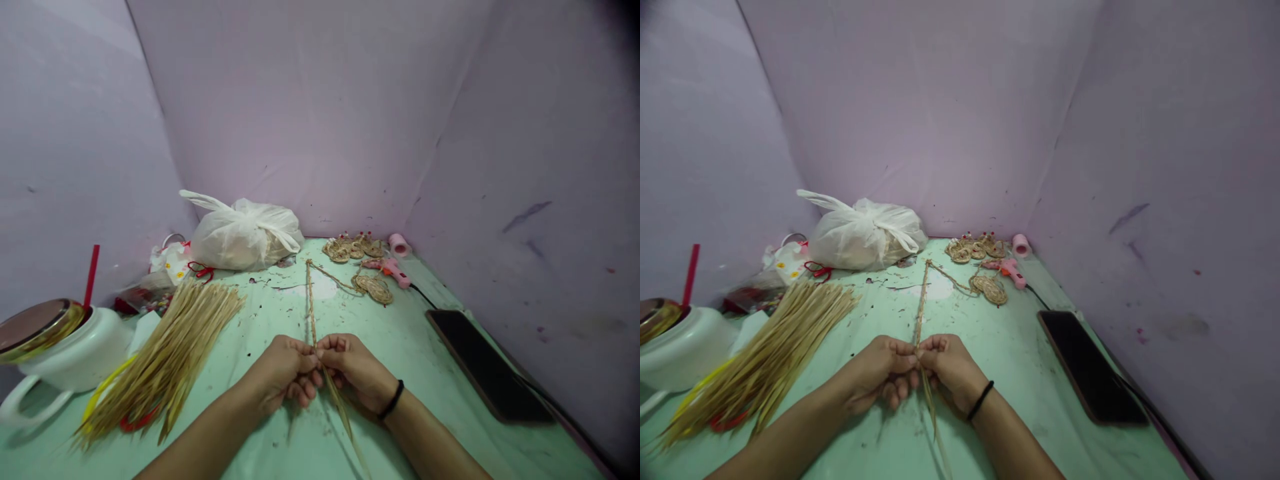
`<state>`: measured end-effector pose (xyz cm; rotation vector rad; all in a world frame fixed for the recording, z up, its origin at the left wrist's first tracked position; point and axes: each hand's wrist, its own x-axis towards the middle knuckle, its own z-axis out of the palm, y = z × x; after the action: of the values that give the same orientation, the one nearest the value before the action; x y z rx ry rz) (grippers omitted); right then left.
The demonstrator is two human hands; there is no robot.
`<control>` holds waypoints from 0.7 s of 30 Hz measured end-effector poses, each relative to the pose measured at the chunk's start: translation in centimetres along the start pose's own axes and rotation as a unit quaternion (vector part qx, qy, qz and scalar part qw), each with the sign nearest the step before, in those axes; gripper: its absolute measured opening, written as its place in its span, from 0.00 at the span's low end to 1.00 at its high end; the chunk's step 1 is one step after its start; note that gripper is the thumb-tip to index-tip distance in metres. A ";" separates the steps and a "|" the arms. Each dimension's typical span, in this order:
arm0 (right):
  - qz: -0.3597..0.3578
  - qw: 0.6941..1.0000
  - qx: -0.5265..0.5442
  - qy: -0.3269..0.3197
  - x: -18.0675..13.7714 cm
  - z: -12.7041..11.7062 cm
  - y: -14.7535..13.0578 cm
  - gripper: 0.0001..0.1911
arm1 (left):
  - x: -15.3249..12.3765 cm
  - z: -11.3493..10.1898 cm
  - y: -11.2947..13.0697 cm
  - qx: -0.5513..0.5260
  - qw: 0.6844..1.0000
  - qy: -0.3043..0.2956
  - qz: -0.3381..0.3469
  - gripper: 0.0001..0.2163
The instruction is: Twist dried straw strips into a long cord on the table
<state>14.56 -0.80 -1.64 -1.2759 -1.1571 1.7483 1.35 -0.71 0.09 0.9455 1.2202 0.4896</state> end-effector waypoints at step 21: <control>-0.034 0.956 -0.278 0.090 -0.9 1.2 1.0 0.08 | 0.6 0.2 0.1 0.064 0.987 0.131 0.064 0.05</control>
<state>13.70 -2.30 -2.08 -1.6532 -1.6252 1.2593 1.79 -0.23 -0.14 1.0989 1.4460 0.6585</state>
